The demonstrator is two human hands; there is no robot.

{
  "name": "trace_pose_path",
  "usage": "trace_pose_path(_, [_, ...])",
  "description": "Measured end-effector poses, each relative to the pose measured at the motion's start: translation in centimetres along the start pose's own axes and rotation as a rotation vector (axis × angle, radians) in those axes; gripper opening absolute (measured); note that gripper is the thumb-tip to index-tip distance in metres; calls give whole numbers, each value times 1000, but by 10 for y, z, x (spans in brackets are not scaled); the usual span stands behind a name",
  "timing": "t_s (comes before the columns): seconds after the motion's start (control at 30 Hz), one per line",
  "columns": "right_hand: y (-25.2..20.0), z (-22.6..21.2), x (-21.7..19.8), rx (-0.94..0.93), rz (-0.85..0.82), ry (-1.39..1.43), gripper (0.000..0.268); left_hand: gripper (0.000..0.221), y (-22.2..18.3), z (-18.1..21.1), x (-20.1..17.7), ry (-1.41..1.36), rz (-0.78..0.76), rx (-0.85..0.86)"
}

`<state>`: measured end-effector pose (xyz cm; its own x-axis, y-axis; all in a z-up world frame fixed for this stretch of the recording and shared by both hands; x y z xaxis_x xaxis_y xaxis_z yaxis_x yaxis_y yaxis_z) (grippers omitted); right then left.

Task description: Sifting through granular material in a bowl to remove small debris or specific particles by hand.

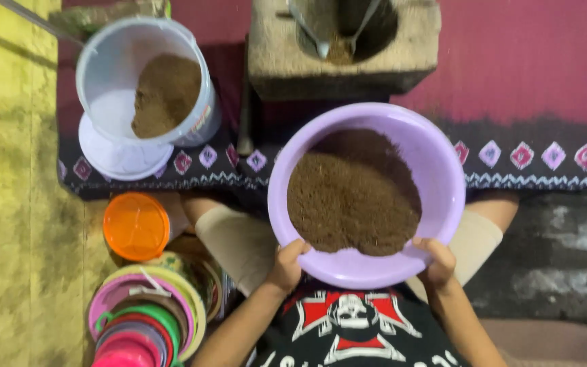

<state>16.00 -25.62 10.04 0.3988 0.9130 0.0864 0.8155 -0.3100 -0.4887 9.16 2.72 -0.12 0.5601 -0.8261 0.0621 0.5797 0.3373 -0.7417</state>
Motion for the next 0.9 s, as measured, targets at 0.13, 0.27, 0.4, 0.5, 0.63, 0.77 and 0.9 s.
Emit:
trace_pose_path(0.13, [7,15,-3,16,3,143,12,24,10,3,8,-34,-4,57])
trace_pose_path(0.27, [-11,-1,0,95,42,100,16,21,-5,0,-7,42,-45,30])
trace_pose_path(0.4, [14,23,-6,26,19,88,15,28,9,-2,5,-93,7,70])
trace_pose_path(0.5, [20,42,-14,83,-4,65,16,33,8,-12,-2,-56,39,-13])
trace_pose_path(0.63, [40,59,-36,-259,-13,-98,9,36,28,-20,-3,-119,46,24])
trace_pose_path(0.77, [10,11,4,96,61,199,27,10,23,-15,-10,320,-111,330])
trace_pose_path(0.9, [40,69,-20,152,77,245,17,21,28,4,2,-122,22,102])
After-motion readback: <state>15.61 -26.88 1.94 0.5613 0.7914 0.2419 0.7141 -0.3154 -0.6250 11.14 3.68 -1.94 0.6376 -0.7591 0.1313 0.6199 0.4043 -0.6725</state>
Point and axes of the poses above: each hand's wrist, its own y-axis towards the middle knuckle, its own x-axis out of the palm, z = x × y, the point moved 10 cm from there along y, towards the middle knuckle, and after that the axes turned 8 degrees about z, right-handed, at the moved point
